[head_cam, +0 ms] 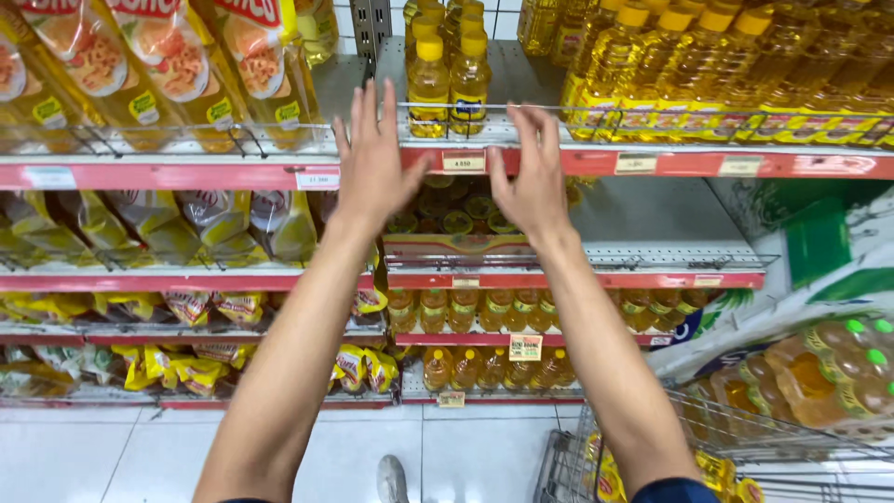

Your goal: The person repeatedly picks up small yellow bottles from a shopping cart and places them onto a supermarket shelf. They arrange the bottles in rows, filling gaps in the display. The person continues this process throughout the clip, moving between the cart and the shelf.

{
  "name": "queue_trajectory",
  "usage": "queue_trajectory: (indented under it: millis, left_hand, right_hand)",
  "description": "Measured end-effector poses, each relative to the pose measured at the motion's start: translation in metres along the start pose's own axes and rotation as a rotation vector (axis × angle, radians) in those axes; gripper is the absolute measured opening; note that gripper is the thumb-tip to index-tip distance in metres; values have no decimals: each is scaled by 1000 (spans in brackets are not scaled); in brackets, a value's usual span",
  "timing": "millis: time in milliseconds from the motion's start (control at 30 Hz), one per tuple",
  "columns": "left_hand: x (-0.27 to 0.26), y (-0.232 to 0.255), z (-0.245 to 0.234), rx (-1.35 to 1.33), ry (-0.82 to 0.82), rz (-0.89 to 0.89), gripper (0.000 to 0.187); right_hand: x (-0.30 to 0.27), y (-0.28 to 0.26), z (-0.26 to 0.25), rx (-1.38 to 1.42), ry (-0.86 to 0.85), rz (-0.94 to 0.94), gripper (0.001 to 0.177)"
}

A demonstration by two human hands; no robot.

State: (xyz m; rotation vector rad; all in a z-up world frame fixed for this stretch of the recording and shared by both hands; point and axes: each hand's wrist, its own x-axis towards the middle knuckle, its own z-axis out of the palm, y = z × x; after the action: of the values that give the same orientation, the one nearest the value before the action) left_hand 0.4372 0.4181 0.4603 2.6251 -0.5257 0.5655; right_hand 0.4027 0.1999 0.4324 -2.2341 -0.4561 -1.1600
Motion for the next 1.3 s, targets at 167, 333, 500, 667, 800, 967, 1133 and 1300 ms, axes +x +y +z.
queue_trajectory:
  millis: [167, 333, 500, 667, 800, 967, 1133, 1300]
  left_hand:
    - [-153, 36, 29, -131, 108, 178, 89]
    - [-379, -6, 204, -510, -308, -52, 96]
    - [-609, -50, 352, -549, -836, -374, 84]
    - [-689, -70, 356, -412, -1466, -449, 77]
    - [-677, -51, 270, -327, -1002, -344, 74]
    - [-611, 13, 140, -343, -852, -207, 64]
    - [-682, 22, 144, -685, -461, -360, 27]
    - [-747, 23, 112, -780, -641, -674, 17]
  right_hand:
    - [-127, -39, -10, 4, -86, 67, 38]
    - [-359, -44, 25, 246, -544, 545, 48]
    - [-530, -80, -16, 387, -723, 598, 33]
    - [-644, -79, -55, 384, -897, 733, 33]
    - [-635, -98, -76, 344, -894, 594, 30]
    - [-553, -189, -113, 364, -896, 791, 31]
    - [-584, -234, -124, 543, -810, 623, 24]
    - [-617, -231, -173, 508, -817, 685, 26]
